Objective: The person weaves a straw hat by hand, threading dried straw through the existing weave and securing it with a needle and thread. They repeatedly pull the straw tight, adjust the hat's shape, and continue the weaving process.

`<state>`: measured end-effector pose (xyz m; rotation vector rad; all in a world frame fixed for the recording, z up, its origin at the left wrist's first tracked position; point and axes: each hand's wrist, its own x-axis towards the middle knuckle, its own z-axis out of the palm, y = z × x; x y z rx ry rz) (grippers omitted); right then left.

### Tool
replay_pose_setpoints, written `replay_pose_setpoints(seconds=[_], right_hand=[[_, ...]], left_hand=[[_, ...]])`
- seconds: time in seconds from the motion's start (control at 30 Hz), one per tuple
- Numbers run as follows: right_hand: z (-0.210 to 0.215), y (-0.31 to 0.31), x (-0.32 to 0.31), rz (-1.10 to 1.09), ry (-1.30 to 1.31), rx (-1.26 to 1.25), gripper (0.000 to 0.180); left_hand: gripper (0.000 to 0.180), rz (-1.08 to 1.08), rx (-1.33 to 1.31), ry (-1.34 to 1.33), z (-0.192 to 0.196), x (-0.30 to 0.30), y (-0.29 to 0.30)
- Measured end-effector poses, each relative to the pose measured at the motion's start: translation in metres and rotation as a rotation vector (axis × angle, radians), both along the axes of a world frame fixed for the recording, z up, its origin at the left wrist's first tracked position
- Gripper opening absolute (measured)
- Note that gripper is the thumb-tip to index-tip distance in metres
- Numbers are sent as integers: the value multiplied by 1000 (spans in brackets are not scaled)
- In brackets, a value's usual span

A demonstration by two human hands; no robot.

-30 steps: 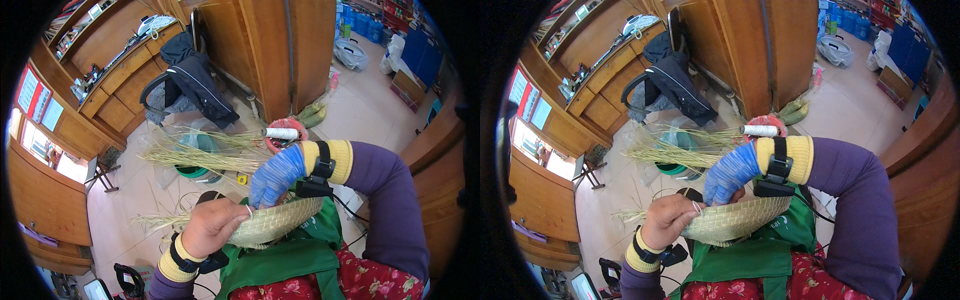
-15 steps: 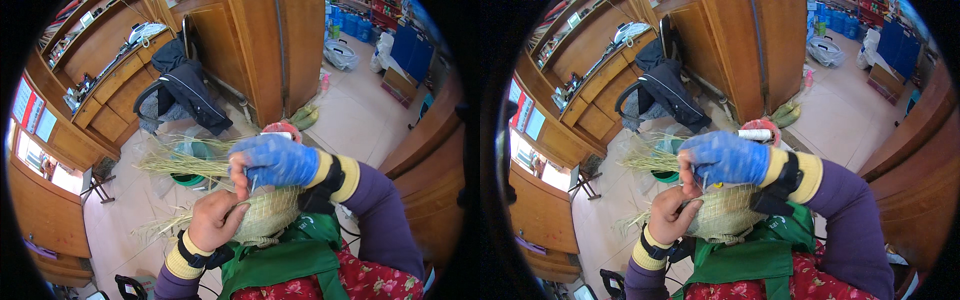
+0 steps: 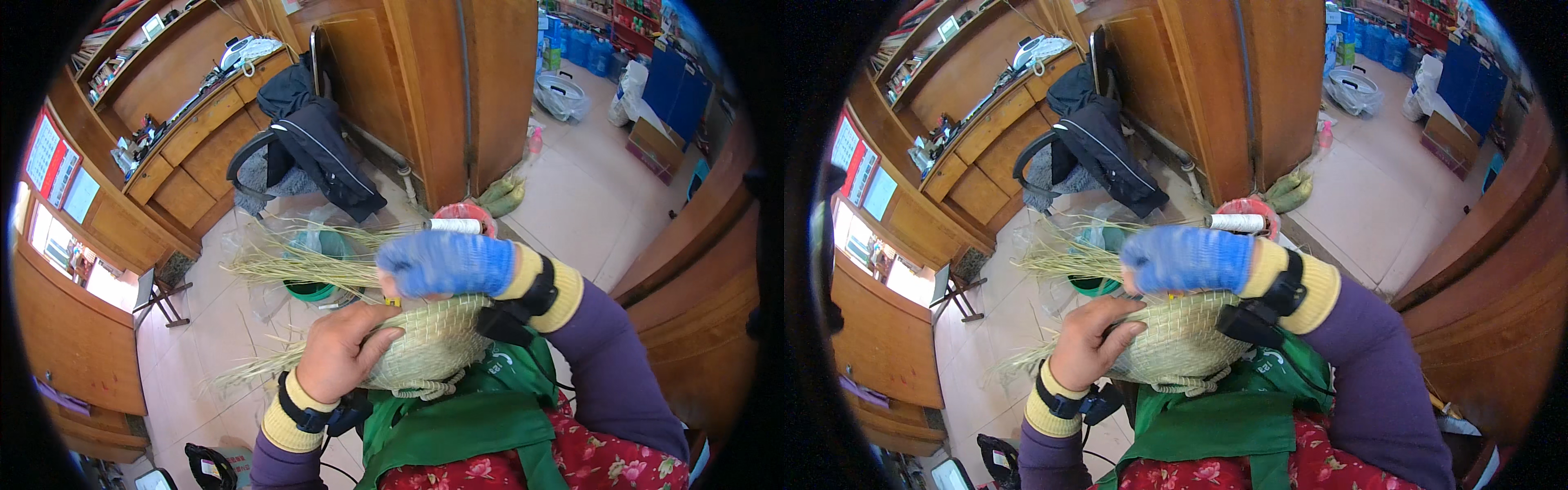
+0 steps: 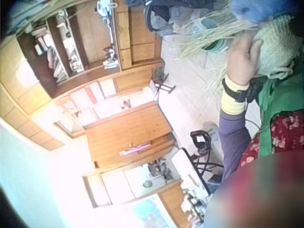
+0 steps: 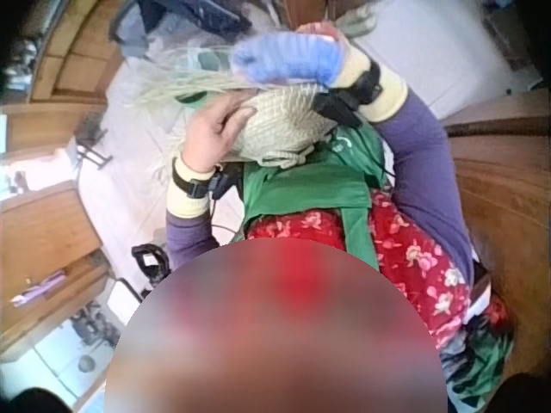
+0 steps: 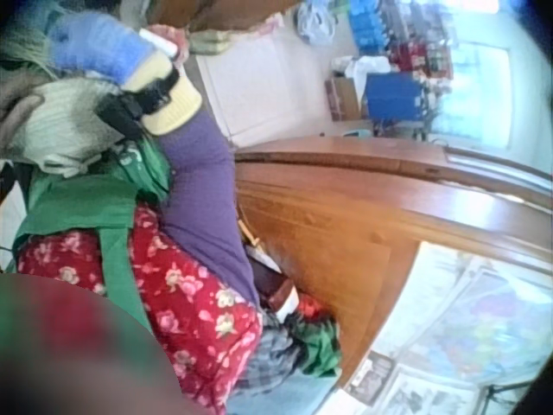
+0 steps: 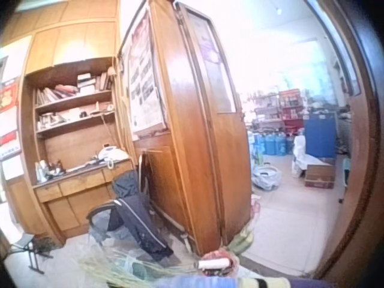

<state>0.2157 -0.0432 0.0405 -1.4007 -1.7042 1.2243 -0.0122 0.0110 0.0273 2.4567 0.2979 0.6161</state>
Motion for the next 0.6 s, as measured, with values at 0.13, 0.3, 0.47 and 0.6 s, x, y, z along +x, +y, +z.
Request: replay_pose_setpoints(seconds=[0.13,0.3,0.47,0.6], right_hand=[[-7,-11,7,178,-51,248,23],[-18,-9,6,242,-105,212,28],[-20,6,14,200,305,-13,27],[-1,38,-7,3,385,-452,17]], left_hand=[[32,-6,-72,14,0,-5,-1],[21,11,-174,-29,-8,-3,-7],[13,-45,-242,-127,-12,1,-8],[11,-26,-282,-101,-13,5,-12]])
